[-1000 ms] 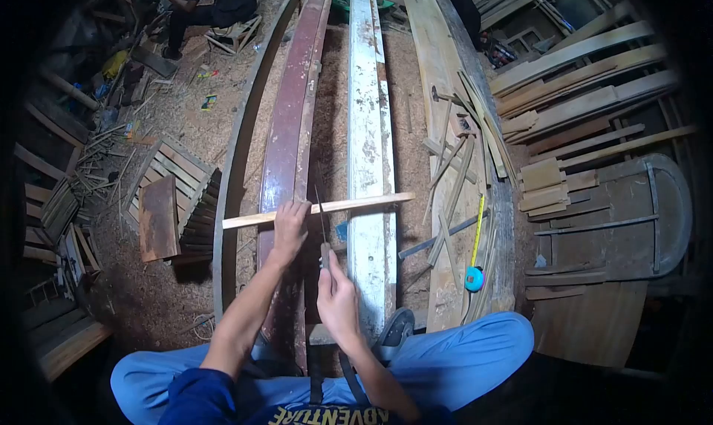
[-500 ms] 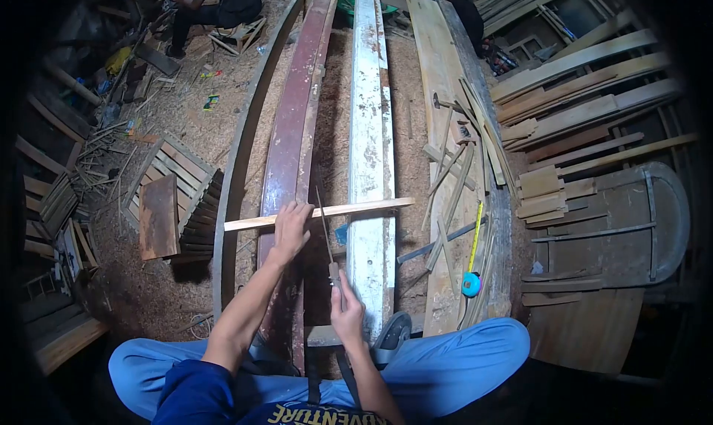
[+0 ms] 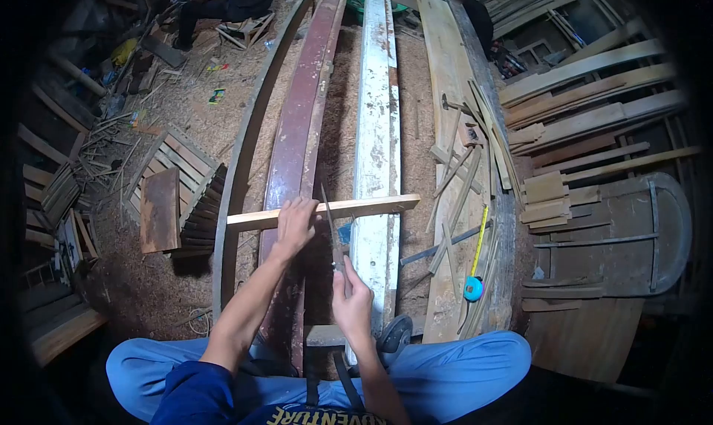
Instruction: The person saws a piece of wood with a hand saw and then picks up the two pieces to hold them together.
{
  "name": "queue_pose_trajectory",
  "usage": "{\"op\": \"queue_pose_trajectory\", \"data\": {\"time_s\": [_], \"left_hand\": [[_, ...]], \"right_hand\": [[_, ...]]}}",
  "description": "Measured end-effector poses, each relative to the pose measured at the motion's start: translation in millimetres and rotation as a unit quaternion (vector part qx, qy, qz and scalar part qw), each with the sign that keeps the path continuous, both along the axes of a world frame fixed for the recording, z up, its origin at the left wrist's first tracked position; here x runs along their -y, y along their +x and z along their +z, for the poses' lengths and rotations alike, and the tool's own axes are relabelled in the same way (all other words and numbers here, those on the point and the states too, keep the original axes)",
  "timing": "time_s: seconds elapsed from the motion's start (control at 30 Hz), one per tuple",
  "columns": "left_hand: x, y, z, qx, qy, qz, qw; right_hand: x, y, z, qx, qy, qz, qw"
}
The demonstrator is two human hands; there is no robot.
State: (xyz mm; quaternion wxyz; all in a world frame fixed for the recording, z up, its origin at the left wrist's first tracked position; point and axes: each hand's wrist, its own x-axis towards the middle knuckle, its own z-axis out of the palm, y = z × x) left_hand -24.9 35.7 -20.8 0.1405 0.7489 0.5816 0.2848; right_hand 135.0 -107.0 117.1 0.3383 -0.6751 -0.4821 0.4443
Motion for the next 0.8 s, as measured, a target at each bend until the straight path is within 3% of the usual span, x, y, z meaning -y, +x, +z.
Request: {"op": "queue_pose_trajectory", "data": {"time_s": [0.17,0.27,0.37,0.4,0.57,0.63,0.77,0.8], "left_hand": [[7,5,5,-0.005,-0.004,-0.007,1.0],[1,2,2,-0.004,-0.001,-0.011,1.0],[3,0,0,0.0,0.002,-0.016,1.0],[1,1,0,-0.003,0.005,-0.02,1.0],[-3,-3,2,-0.01,-0.022,-0.032,0.999],[-3,-1,3,-0.022,-0.026,-0.024,0.999],[4,7,-8,-0.007,-0.038,0.015,0.999],[6,9,-6,-0.02,-0.03,0.024,0.999]], "right_hand": [[40,16,-53,0.001,0.005,-0.005,1.0],[48,-4,-74,0.0,0.102,-0.037,0.994],[48,5,-73,-0.009,0.04,-0.034,0.999],[45,5,-67,-0.04,0.081,-0.029,0.995],[58,12,-113,0.011,0.078,-0.023,0.997],[51,9,-99,0.012,0.085,-0.026,0.996],[12,11,-22,-0.045,-0.044,-0.036,0.997],[6,27,-33,-0.023,0.001,0.008,1.0]]}}
